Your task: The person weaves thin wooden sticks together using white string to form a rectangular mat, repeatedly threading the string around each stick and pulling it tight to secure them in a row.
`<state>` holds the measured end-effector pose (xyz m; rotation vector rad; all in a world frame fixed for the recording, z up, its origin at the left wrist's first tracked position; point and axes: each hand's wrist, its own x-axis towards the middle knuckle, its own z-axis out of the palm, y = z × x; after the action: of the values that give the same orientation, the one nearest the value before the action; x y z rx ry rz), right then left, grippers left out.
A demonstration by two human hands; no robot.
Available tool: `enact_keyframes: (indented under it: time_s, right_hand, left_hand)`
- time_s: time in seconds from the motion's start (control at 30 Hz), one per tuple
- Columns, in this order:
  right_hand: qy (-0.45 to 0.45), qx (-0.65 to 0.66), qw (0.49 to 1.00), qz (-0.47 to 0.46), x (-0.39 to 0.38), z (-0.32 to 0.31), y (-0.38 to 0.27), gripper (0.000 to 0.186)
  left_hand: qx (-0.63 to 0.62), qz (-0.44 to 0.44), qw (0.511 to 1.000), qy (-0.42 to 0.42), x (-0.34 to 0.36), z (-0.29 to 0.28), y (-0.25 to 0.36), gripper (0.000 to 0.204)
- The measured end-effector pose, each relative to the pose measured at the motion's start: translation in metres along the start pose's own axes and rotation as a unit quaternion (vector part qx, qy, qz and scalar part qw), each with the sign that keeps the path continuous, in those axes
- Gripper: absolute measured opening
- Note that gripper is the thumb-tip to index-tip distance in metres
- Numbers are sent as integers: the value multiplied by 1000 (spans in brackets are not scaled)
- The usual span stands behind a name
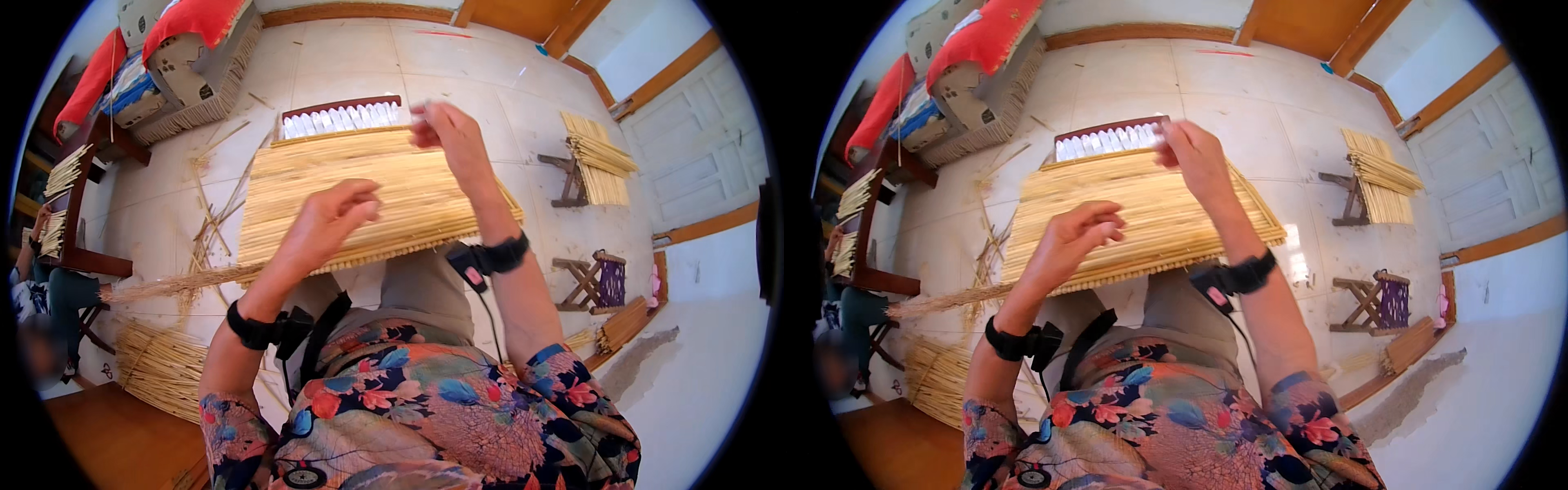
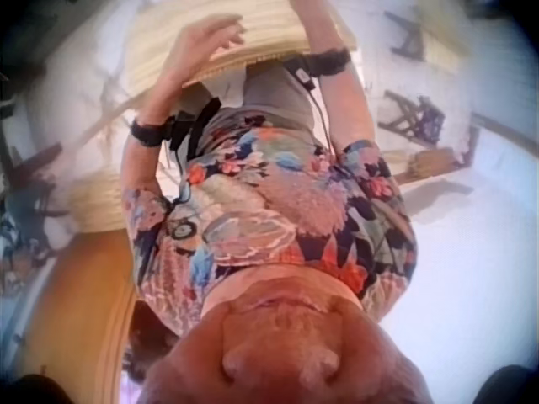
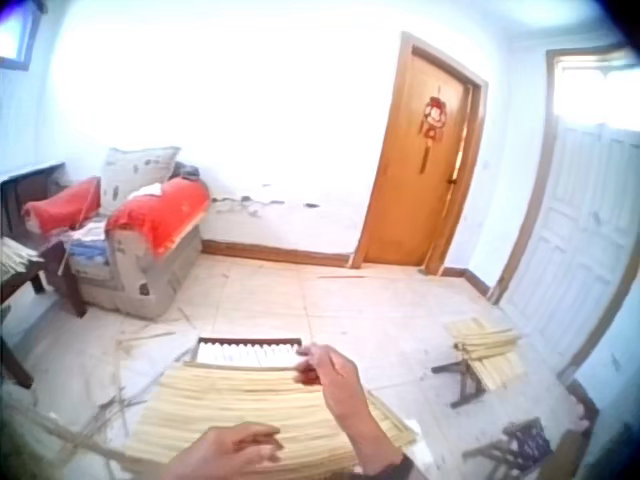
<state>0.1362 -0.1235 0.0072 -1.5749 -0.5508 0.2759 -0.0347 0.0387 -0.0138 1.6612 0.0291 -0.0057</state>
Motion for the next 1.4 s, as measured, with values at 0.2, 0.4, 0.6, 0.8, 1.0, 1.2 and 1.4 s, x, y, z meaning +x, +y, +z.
enact_keyframes:
  time_s: [0.2,0.4,0.6,0.8,1.0,1.2,1.4]
  right_hand:
    - [-121,-357,926,-22,-59,-39,5,23]
    - [-196,-378,904,-25,-84,-36,-13,19]
    - [-261,-159,942,139,-108,-31,-32,18]
    - [-310,-257,910,103,-140,-23,13,41]
    - [-173,-151,972,50,-109,13,29,55]
    - [-151,62,983,80,-77,28,20,26]
    - [-129,37,987,88,-69,31,17,27]
  left_hand:
    - [414,83,902,91,-57,-49,-15,40]
    - [524,84,845,-71,-68,-13,-2,60]
    - [656,153,739,-10,-70,2,-23,47]
    - [649,212,730,37,-61,-9,-12,46]
    - [630,255,729,83,-37,-24,26,42]
    - [614,211,756,83,-20,-34,36,56]
    - [652,261,705,98,-13,-26,38,47]
